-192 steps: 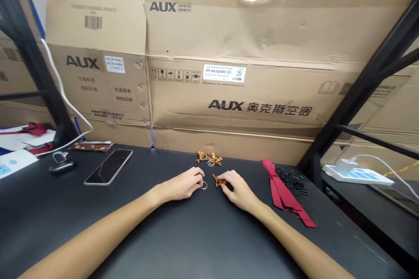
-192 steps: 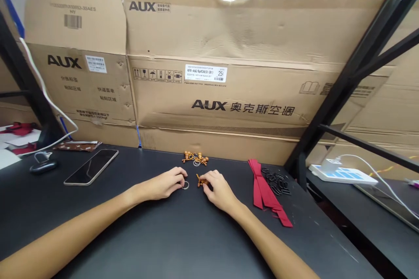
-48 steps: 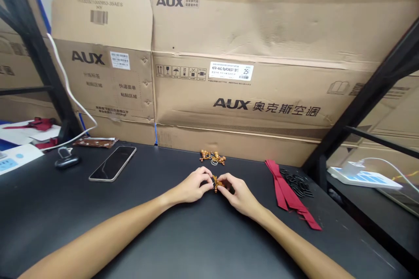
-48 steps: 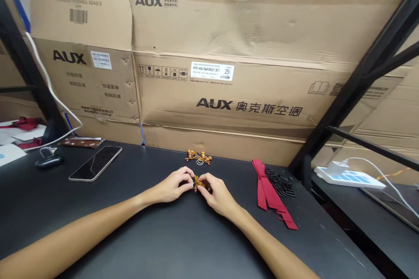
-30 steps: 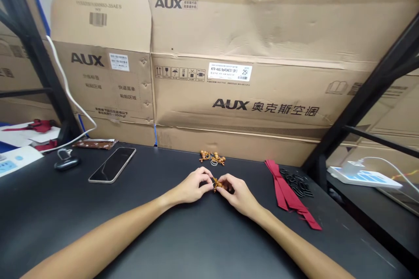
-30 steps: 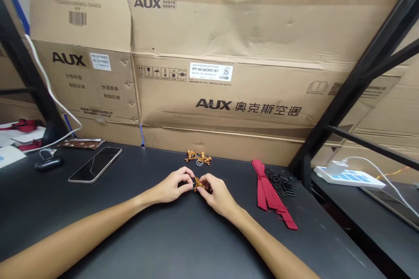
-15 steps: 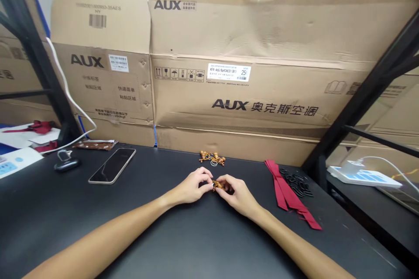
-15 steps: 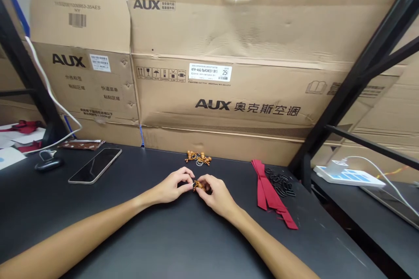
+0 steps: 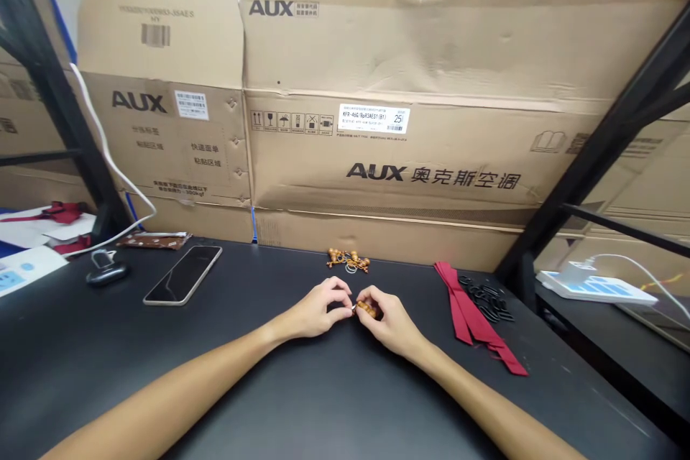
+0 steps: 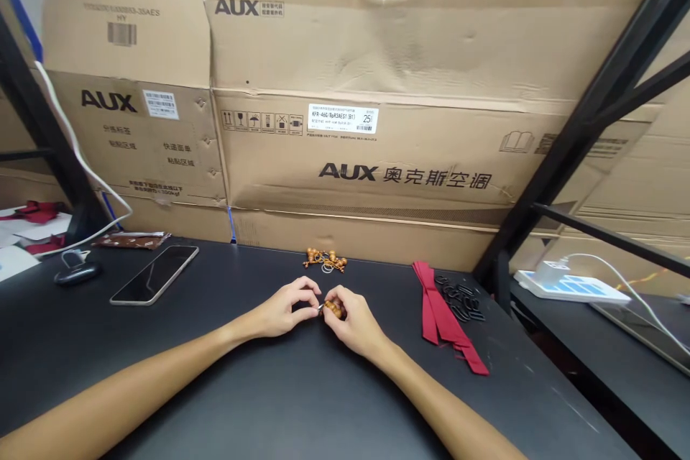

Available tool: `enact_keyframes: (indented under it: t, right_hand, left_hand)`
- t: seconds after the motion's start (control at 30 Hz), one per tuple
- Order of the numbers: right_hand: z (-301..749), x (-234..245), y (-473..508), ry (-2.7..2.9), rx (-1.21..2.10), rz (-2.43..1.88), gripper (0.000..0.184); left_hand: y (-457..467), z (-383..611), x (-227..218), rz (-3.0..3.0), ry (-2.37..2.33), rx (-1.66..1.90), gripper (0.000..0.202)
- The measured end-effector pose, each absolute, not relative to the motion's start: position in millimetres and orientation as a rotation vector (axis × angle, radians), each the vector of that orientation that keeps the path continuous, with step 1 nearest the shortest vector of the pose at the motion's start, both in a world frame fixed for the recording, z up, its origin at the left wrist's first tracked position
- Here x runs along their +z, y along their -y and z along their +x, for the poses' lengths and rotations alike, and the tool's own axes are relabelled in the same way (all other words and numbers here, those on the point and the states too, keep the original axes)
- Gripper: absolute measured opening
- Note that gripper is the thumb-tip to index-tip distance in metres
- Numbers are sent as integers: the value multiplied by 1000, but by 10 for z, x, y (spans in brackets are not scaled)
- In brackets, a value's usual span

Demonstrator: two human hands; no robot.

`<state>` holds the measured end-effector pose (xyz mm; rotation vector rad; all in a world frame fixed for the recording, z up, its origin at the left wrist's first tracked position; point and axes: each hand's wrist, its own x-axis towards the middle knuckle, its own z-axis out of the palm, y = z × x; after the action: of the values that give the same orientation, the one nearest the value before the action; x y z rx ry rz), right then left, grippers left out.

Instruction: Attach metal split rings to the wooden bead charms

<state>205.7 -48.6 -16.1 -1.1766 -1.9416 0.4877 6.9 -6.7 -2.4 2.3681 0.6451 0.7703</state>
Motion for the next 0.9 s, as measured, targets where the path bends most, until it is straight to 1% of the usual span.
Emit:
enact_keyframes:
  t: [0.37, 0.63, 0.9]
  right_hand:
    - [2035, -151, 505, 1855, 629, -1140, 10]
    - [2056, -172, 496, 1855, 579, -1133, 7]
    - [2062, -181, 491, 1872, 529, -1139, 5]
  left_hand:
    - [57, 77, -33, 2366, -612, 799, 12]
    - [54, 86, -41, 2353, -620, 810, 16]
    - [45, 91, -40, 2362, -615, 825, 15]
